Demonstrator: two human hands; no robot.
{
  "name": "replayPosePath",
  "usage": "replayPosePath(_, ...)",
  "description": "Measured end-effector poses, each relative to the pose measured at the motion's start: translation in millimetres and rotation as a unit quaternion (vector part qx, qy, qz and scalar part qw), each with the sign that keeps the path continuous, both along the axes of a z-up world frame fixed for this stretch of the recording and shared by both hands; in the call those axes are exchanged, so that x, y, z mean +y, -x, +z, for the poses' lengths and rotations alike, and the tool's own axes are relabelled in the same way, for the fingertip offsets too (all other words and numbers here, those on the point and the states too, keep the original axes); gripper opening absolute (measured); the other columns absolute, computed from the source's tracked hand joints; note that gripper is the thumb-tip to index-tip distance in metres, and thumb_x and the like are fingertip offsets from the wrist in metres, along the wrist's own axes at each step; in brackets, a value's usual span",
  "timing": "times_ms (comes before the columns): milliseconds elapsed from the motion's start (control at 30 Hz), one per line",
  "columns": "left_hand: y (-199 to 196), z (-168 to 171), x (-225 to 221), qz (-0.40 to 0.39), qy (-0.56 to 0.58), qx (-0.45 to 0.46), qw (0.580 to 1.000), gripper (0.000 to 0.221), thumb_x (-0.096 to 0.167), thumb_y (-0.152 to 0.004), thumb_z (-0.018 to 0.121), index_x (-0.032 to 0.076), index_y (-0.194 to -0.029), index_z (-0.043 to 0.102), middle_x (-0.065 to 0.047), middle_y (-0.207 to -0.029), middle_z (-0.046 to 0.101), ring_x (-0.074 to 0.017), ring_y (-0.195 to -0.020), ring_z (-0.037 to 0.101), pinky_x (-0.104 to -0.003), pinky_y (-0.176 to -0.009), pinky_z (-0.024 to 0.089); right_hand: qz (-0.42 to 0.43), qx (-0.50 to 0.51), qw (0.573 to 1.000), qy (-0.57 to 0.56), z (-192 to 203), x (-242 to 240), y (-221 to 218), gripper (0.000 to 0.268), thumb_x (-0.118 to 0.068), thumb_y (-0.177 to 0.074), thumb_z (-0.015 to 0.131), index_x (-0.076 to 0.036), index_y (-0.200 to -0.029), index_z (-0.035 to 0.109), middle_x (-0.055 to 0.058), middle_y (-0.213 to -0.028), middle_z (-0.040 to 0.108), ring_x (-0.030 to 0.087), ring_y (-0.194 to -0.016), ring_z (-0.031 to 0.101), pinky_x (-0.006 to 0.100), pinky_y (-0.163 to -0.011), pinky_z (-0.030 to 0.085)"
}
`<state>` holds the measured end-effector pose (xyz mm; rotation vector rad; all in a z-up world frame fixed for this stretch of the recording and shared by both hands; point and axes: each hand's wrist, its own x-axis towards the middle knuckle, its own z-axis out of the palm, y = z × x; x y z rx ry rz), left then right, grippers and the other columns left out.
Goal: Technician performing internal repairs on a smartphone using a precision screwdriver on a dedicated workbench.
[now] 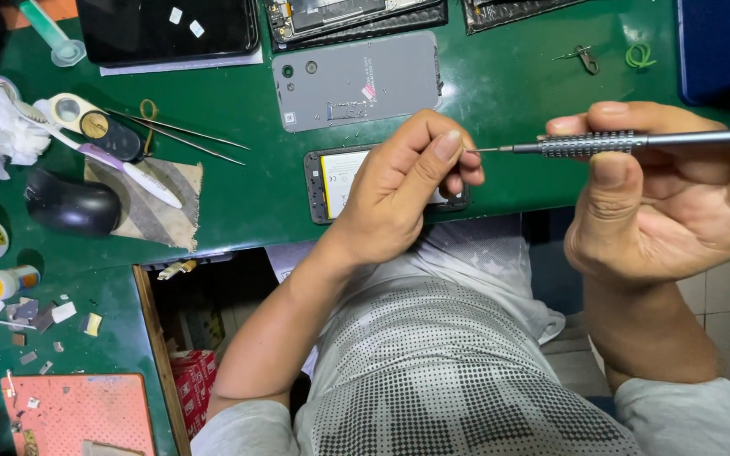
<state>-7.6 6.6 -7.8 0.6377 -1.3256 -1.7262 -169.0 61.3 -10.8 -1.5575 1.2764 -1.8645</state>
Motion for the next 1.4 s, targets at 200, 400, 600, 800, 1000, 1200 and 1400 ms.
replayPosePath(200,2.2,-1.5,1.2,0.003,-0.017,-0.005,1.000,0.020,0.025,-0.092,0.036,0.008,-0.088,0.047,-0.003,-0.084,0.052,-0.0095,-0.076,0.054,-0.018,-0.062,0.043,-0.043,-0.033,0.998,-0.042,-7.9,3.4,3.4,0.054,0.007,-0.100,0.054,-0.012,-0.139,0.021,0.039,-0.110,0.056,0.048,-0.083,0.067,0.056,-0.085,0.064)
replayPosePath(400,2.9,-3.5,0.6,0.003,-0.025,0.002,1.000,0.019,0.024,-0.092,0.036,0.009,-0.088,0.047,-0.004,-0.084,0.052,-0.0099,-0.077,0.054,-0.017,-0.062,0.043,-0.023,-0.008,1.000,-0.010,-4.1,2.0,0.6,0.049,0.013,-0.100,0.046,-0.015,-0.135,0.024,0.043,-0.107,0.048,0.051,-0.079,0.059,0.057,-0.080,0.057)
replayPosePath(600,3.7,-3.9,0.8,0.004,-0.036,-0.001,0.999,0.019,0.024,-0.092,0.037,0.008,-0.089,0.047,-0.003,-0.084,0.052,-0.0099,-0.076,0.054,-0.017,-0.062,0.043,-0.057,-0.032,0.996,-0.065,-12.5,7.4,6.4,0.057,0.003,-0.102,0.056,-0.015,-0.141,0.019,0.038,-0.112,0.058,0.047,-0.084,0.069,0.054,-0.086,0.066)
replayPosePath(800,5.8,-3.0,-0.3,0.026,-0.017,-0.024,0.999,0.019,0.024,-0.092,0.036,0.009,-0.088,0.046,-0.003,-0.081,0.053,-0.0082,-0.072,0.052,-0.017,-0.061,0.044,-0.021,0.003,0.998,-0.058,-4.3,5.7,3.2,0.058,0.006,-0.100,0.054,-0.014,-0.138,0.016,0.037,-0.109,0.055,0.047,-0.087,0.069,0.055,-0.091,0.065)
replayPosePath(1000,2.3,7.3,-4.2,0.048,0.141,-0.175,0.973,0.022,0.025,-0.091,0.035,0.010,-0.089,0.051,0.000,-0.084,0.059,-0.0121,-0.079,0.058,-0.023,-0.072,0.045,-0.097,-0.001,0.986,-0.136,5.9,4.9,-1.7,0.061,-0.003,-0.100,0.061,-0.005,-0.141,0.015,0.029,-0.108,0.062,0.036,-0.085,0.073,0.040,-0.086,0.067)
replayPosePath(1200,-5.0,-0.4,-16.4,0.042,0.317,-0.389,0.864,0.021,0.028,-0.088,0.040,0.022,-0.093,0.059,0.012,-0.089,0.064,-0.0143,-0.080,0.048,-0.032,-0.069,0.023,0.076,0.163,0.984,-0.006,-4.6,-18.5,19.8,0.056,0.018,-0.091,0.059,0.003,-0.132,0.022,0.010,-0.138,0.025,0.043,-0.089,0.061,0.050,-0.084,0.060)
replayPosePath(1400,-4.7,-20.5,-21.1,0.066,0.432,-0.474,0.764,0.037,0.019,-0.072,0.040,0.021,-0.102,0.062,0.007,-0.110,0.057,-0.0189,-0.088,0.047,-0.041,-0.070,0.025,0.132,0.315,0.940,0.026,-6.0,-36.4,18.8,0.048,0.021,-0.090,0.063,0.015,-0.123,0.029,0.026,-0.124,0.037,0.039,-0.089,0.064,0.039,-0.076,0.058)
